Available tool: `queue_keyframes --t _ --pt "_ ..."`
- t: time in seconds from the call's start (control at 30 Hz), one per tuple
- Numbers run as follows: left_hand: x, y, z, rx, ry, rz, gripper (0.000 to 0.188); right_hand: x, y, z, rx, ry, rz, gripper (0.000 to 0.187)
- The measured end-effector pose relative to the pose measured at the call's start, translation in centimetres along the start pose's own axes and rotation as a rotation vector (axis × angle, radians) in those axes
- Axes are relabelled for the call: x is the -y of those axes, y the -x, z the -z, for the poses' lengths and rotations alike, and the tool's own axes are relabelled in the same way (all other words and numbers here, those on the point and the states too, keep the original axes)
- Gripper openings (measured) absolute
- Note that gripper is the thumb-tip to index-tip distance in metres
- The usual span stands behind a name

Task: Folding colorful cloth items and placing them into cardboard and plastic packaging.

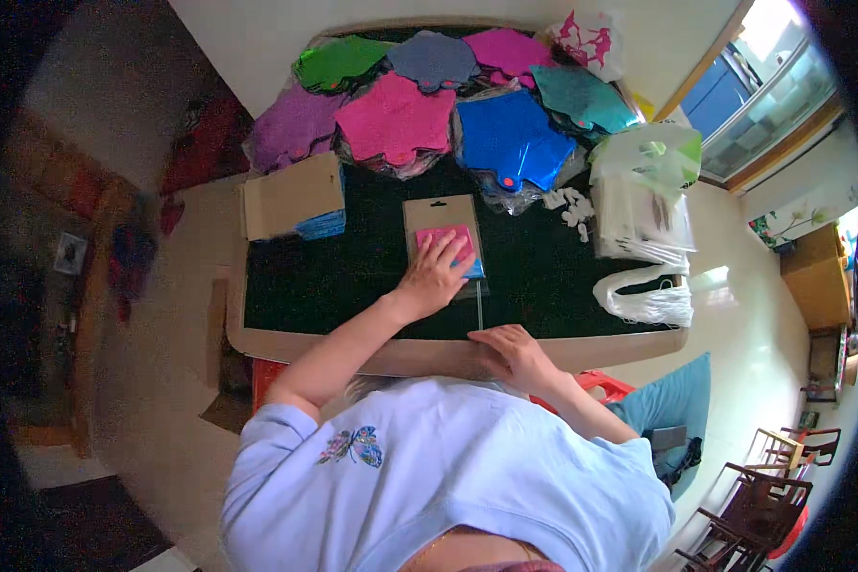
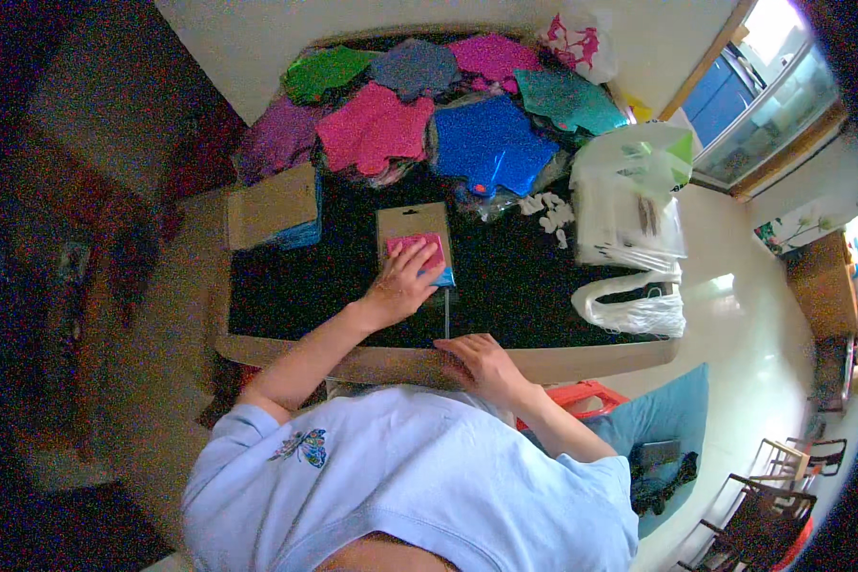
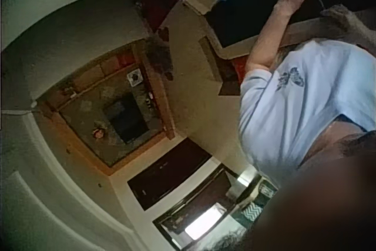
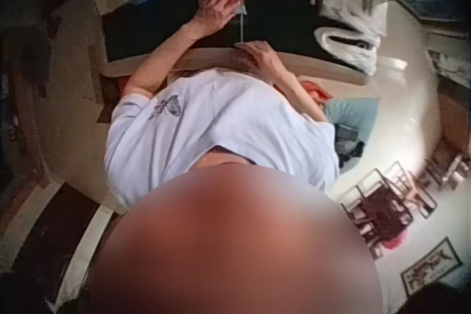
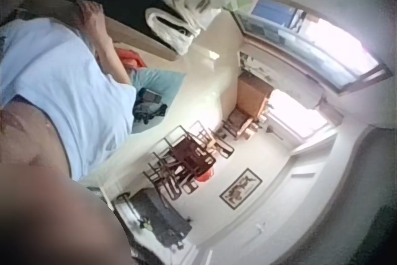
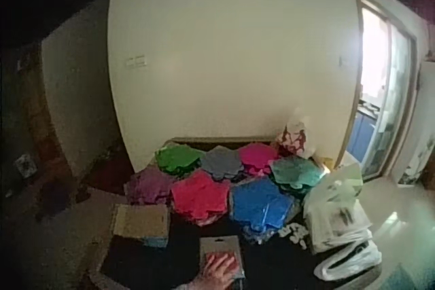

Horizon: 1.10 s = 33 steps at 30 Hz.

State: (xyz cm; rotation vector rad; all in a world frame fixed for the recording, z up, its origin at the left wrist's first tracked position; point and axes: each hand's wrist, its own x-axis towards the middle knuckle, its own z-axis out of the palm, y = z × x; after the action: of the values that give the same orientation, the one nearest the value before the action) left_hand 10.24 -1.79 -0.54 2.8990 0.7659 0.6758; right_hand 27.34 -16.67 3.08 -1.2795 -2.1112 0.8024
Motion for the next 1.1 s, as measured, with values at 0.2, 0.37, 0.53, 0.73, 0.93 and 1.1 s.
queue_keyframes --t 0.2,0.37,0.53,0.73,0.93,1.1 --pt "-0.1 -0.1 -0.4 0.044 -0.179 -0.112 0.04 0.0 0.0 -0.2 -0.016 -0.011 0.026 0.036" --pt "0.5 -0.4 -0.4 0.002 -0.03 -0.056 0.04 -0.3 0.1 -0.4 -0.024 0.024 0.05 0.036" --pt "1.1 -0.6 -0.4 -0.068 0.023 0.067 0.049 -0.1 -0.4 -0.6 -0.029 0.045 0.084 0.035" --pt "1.0 -1.0 -0.4 0.018 0.052 0.076 0.046 0.0 -0.8 -1.0 -0.048 0.06 0.049 0.034" --pt "0.9 -1.0 -0.9 -0.012 0.016 0.079 0.043 0.5 -1.2 -1.2 -0.08 0.07 0.051 0.034" --pt "0.5 -0.9 -0.4 0.009 -0.004 0.103 0.044 0.0 -1.6 -1.6 -0.101 0.073 0.048 0.034"
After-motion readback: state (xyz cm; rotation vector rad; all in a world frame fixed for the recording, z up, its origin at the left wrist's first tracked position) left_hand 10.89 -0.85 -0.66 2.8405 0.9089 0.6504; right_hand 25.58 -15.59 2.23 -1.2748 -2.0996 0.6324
